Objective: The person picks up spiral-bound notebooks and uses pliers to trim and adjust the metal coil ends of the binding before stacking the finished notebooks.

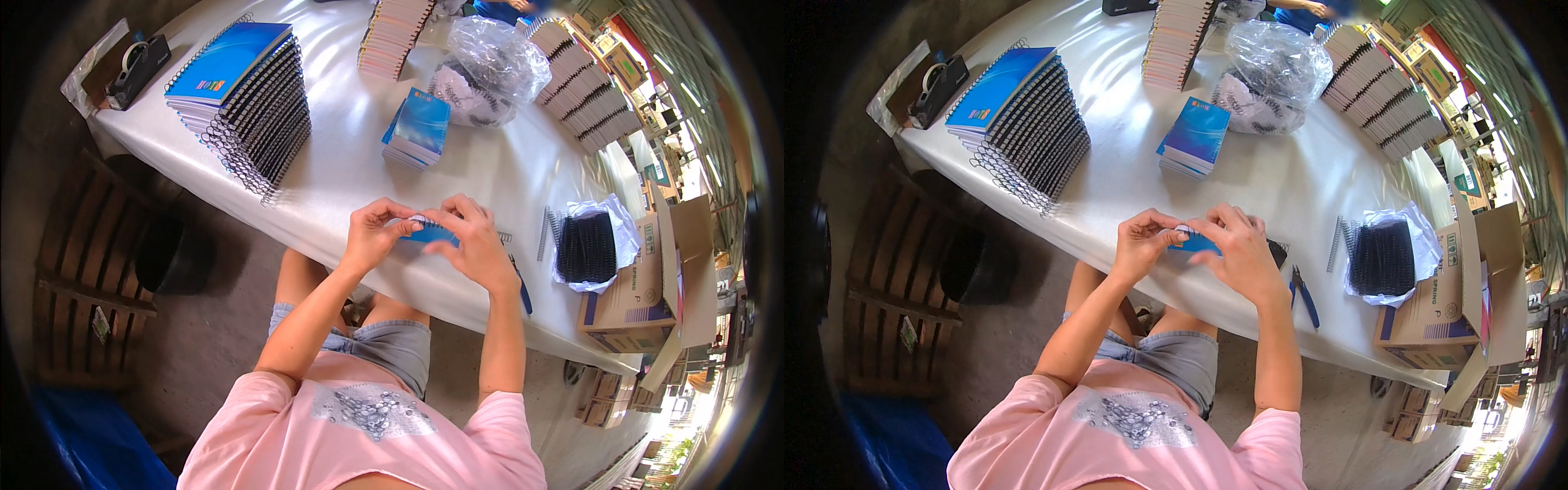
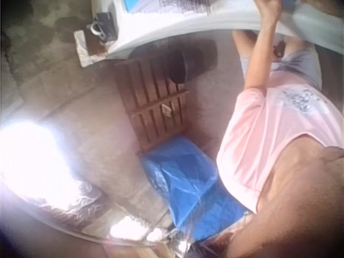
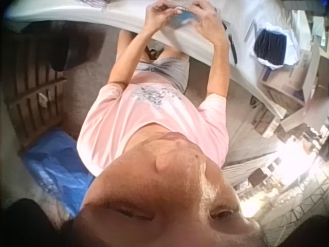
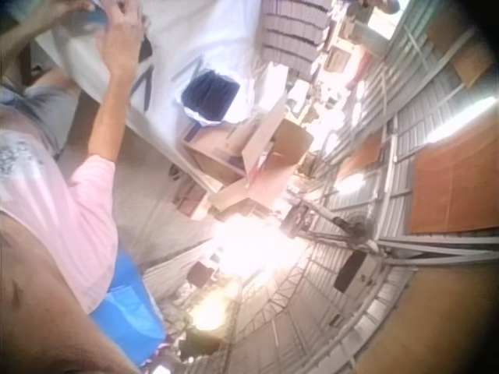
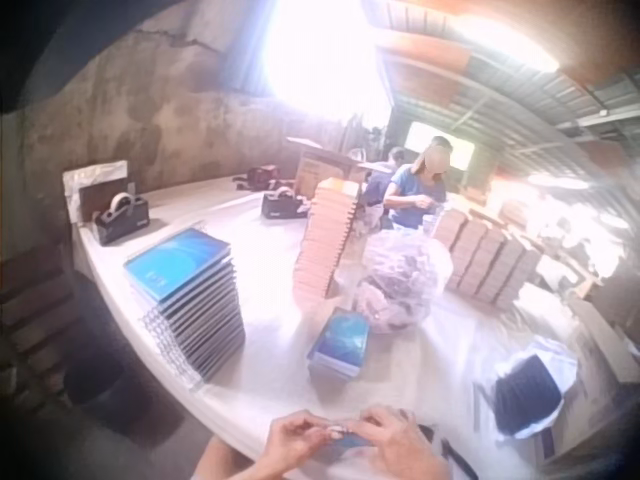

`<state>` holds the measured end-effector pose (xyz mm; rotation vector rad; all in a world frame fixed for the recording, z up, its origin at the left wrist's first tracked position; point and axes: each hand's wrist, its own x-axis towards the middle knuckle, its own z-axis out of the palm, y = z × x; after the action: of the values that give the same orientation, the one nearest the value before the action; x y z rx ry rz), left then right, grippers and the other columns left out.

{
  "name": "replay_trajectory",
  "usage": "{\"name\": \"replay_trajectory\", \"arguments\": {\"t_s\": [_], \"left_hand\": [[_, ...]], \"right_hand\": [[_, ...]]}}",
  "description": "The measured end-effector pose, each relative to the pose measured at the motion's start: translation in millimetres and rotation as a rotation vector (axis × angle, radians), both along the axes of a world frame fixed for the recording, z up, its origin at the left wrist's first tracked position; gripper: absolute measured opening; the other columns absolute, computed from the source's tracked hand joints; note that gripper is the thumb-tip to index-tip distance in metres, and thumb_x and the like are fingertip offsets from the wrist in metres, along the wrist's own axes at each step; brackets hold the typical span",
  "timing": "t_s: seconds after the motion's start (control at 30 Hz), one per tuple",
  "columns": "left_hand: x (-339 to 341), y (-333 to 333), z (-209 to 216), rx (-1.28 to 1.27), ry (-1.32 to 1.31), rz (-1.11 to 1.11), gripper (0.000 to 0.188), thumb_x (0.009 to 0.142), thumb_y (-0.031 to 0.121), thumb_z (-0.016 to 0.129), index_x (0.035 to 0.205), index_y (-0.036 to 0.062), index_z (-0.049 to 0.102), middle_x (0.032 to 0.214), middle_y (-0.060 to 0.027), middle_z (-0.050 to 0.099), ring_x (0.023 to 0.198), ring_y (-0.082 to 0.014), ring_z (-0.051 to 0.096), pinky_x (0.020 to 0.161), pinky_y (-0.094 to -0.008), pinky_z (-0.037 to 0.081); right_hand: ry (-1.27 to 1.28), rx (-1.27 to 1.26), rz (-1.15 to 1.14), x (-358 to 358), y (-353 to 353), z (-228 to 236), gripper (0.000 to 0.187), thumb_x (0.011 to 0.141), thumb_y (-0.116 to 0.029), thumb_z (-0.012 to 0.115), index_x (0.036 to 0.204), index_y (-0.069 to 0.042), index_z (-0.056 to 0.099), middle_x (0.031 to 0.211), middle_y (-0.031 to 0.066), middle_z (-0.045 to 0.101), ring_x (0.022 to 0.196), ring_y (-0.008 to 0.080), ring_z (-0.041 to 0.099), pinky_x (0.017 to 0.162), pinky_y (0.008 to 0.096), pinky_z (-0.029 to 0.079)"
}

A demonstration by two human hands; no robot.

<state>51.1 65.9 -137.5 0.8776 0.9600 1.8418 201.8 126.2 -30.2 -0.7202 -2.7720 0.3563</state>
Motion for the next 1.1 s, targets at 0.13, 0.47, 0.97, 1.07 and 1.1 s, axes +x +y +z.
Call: {"name": "replay_trajectory", "arguments": {"t_s": [0.13, 0.47, 0.97, 1.07, 1.1], "left_hand": [[1, 0, 7, -0.025, 0.010, -0.013, 0.020, 0.076, -0.010, 0.066, 0.096, -0.0056, 0.062, 0.085, -0.0112, 0.066, 0.078, -0.0144, 0.063, 0.073, -0.0265, 0.055], [0, 0, -5, 0.085, 0.155, 0.016, 0.022, 0.076, -0.006, 0.069, 0.097, -0.0027, 0.066, 0.086, -0.0080, 0.063, 0.077, -0.0131, 0.060, 0.067, -0.0245, 0.051], [4, 4, -4, -0.079, 0.227, 0.000, 0.023, 0.079, 0.004, 0.070, 0.100, -0.0033, 0.065, 0.091, -0.0081, 0.065, 0.085, -0.0131, 0.060, 0.072, -0.0243, 0.051], [7, 5, -5, -0.036, 0.228, 0.071, 0.021, 0.079, 0.005, 0.071, 0.097, -0.0038, 0.066, 0.089, -0.0078, 0.066, 0.082, -0.0133, 0.061, 0.072, -0.0246, 0.049], [8, 4, -4, -0.038, 0.228, 0.074, 0.021, 0.079, 0.005, 0.071, 0.097, -0.0038, 0.066, 0.089, -0.0078, 0.066, 0.082, -0.0133, 0.061, 0.072, -0.0246, 0.049]], "right_hand": [[0.061, 0.038, -0.064, 3, 3, -11, 0.035, 0.083, -0.018, 0.063, 0.116, -0.012, 0.057, 0.091, 0.0060, 0.064, 0.089, 0.0239, 0.059, 0.092, 0.0476, 0.035], [0.141, -0.073, -0.071, 4, 0, -15, 0.019, 0.086, -0.014, 0.058, 0.104, -0.010, 0.062, 0.097, 0.0024, 0.064, 0.092, 0.0219, 0.059, 0.096, 0.0489, 0.031], [0.064, 0.108, -1.024, 126, -30, -100, 0.052, 0.087, -0.038, 0.057, 0.133, -0.016, 0.045, 0.134, 0.0066, 0.046, 0.128, 0.0259, 0.037, 0.098, 0.0581, 0.023], [-0.050, 0.158, -1.145, 118, -44, -106, 0.048, 0.090, -0.038, 0.053, 0.133, -0.017, 0.046, 0.135, 0.0054, 0.045, 0.129, 0.0245, 0.036, 0.099, 0.0582, 0.024], [-0.009, 0.115, -1.194, 115, -47, -103, 0.047, 0.091, -0.037, 0.051, 0.133, -0.017, 0.046, 0.136, 0.0049, 0.045, 0.129, 0.0236, 0.035, 0.099, 0.0591, 0.023]]}}
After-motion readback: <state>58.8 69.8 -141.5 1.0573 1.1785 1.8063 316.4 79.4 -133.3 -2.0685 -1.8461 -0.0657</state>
